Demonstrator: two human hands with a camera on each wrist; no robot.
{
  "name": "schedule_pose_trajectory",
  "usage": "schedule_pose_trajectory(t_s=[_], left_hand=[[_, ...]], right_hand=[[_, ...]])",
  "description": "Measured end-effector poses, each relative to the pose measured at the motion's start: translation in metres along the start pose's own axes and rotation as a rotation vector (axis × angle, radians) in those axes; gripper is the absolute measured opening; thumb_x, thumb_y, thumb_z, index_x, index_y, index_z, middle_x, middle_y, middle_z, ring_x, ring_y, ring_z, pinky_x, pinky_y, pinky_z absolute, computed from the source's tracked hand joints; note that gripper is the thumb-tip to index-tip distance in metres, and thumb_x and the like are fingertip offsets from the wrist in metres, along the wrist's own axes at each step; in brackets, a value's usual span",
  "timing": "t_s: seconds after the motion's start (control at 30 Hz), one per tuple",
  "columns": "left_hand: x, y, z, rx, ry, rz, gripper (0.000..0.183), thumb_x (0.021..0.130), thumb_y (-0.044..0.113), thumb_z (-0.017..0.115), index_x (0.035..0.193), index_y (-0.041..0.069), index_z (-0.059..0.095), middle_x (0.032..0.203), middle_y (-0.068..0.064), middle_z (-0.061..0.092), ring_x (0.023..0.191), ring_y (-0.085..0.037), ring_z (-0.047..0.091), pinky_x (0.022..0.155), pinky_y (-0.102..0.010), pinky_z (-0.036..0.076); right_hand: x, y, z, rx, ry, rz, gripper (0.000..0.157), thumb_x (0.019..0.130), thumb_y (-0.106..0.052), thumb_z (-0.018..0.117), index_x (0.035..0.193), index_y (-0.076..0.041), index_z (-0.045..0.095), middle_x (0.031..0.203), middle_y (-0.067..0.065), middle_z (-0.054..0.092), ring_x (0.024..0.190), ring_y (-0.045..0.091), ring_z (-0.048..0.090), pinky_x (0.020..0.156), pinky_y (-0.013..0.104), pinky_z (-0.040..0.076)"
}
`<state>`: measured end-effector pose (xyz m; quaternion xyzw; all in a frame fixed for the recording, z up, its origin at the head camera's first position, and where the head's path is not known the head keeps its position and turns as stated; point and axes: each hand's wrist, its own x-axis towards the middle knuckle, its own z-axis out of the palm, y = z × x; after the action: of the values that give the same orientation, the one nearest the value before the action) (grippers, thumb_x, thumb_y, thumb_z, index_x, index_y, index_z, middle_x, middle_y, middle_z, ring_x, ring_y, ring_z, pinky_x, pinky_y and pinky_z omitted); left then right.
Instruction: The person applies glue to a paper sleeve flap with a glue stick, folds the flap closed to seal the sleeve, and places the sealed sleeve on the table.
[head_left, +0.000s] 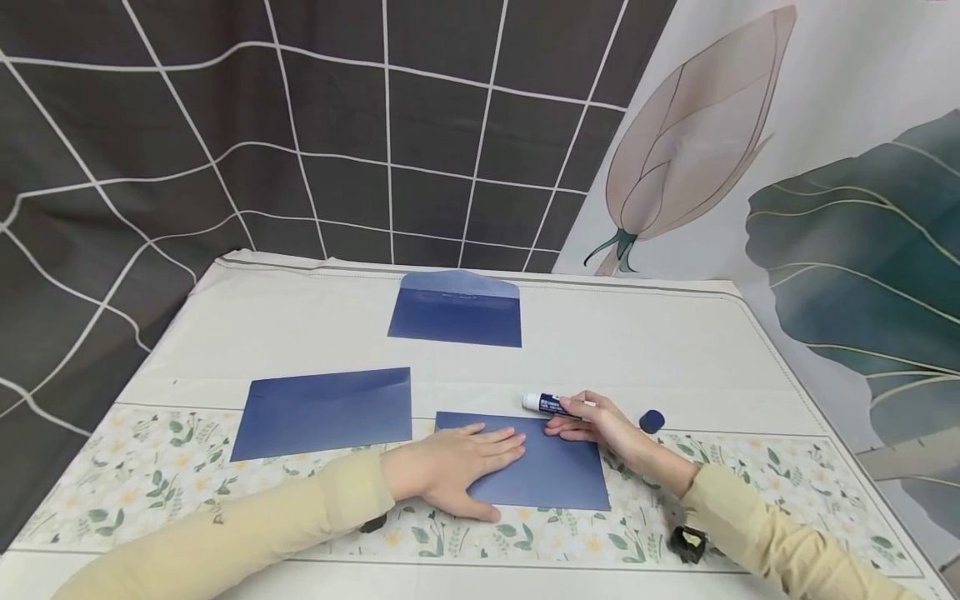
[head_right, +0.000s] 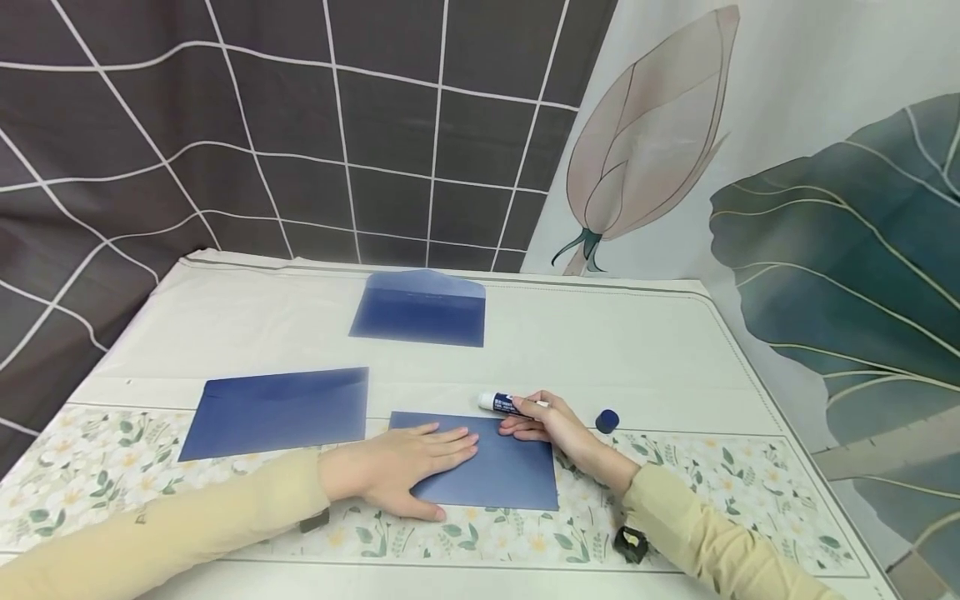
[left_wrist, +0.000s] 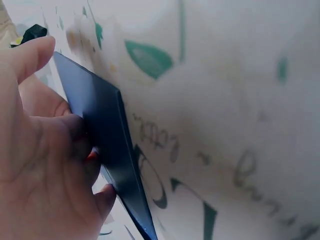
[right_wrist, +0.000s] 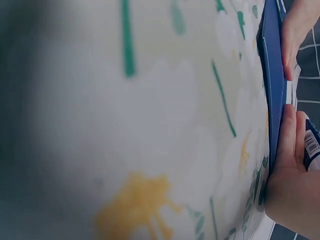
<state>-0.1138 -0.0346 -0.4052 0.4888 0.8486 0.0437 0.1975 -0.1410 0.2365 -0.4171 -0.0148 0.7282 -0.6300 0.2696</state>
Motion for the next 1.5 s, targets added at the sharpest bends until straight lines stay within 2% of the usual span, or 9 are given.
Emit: schedule_pose_trajectory(t_s=[0.23,0.67,0.87,1.07,1.3,1.5], left_hand=[[-0.011,-0.002,0.001,-0.038,0.011,-0.062,0.077,0.092,0.059,0.046,0.155,0.022,0.019,0.162,0.008,0.013,0.149,-0.007,0.011,0.122,-0.036,0.013],[-0.028,-0.011,0.007,-0.103,0.037,-0.122,0.077,0.093,0.053,0.051,0.155,0.019,0.020,0.162,0.005,0.012,0.150,-0.013,0.011,0.122,-0.040,0.013],[-0.037,-0.014,0.006,-0.162,0.023,-0.167,0.066,0.099,0.038,0.047,0.155,0.018,0.019,0.163,0.004,0.011,0.150,-0.015,0.007,0.122,-0.042,0.013],[-0.043,-0.010,0.005,-0.086,0.039,-0.229,0.061,0.102,0.033,0.044,0.154,0.015,0.020,0.163,0.000,0.012,0.150,-0.017,0.009,0.122,-0.041,0.015],[-0.052,-0.005,0.005,-0.034,0.093,-0.292,0.065,0.099,0.040,0.047,0.152,0.009,0.027,0.161,-0.005,0.018,0.149,-0.020,0.016,0.122,-0.043,0.016],[-0.058,-0.009,0.008,-0.017,0.152,-0.295,0.069,0.095,0.042,0.055,0.149,0.006,0.033,0.159,-0.006,0.026,0.147,-0.020,0.024,0.120,-0.046,0.019]], right_hand=[[0.001,0.000,0.001,-0.019,0.001,-0.015,0.029,0.100,-0.028,0.048,0.104,0.001,0.041,0.099,0.009,0.074,0.089,0.007,0.071,0.083,0.022,0.056],[-0.003,-0.001,0.001,-0.036,0.009,-0.032,0.027,0.100,-0.027,0.048,0.102,-0.001,0.043,0.098,0.009,0.074,0.089,0.007,0.071,0.083,0.023,0.056],[-0.006,0.002,0.000,-0.082,0.010,-0.062,0.029,0.101,-0.028,0.048,0.104,0.000,0.042,0.102,0.014,0.073,0.091,0.007,0.071,0.085,0.023,0.056],[-0.013,0.005,0.000,-0.125,0.029,-0.126,0.029,0.101,-0.027,0.048,0.105,0.002,0.041,0.107,0.024,0.070,0.094,0.007,0.070,0.088,0.023,0.055],[-0.017,0.007,-0.003,-0.115,0.074,-0.101,0.029,0.100,-0.027,0.049,0.103,0.001,0.042,0.102,0.018,0.072,0.092,0.007,0.070,0.086,0.023,0.055],[-0.017,0.006,-0.007,-0.061,0.032,-0.084,0.027,0.101,-0.028,0.048,0.102,-0.001,0.041,0.098,0.009,0.074,0.093,0.007,0.070,0.087,0.022,0.055]])
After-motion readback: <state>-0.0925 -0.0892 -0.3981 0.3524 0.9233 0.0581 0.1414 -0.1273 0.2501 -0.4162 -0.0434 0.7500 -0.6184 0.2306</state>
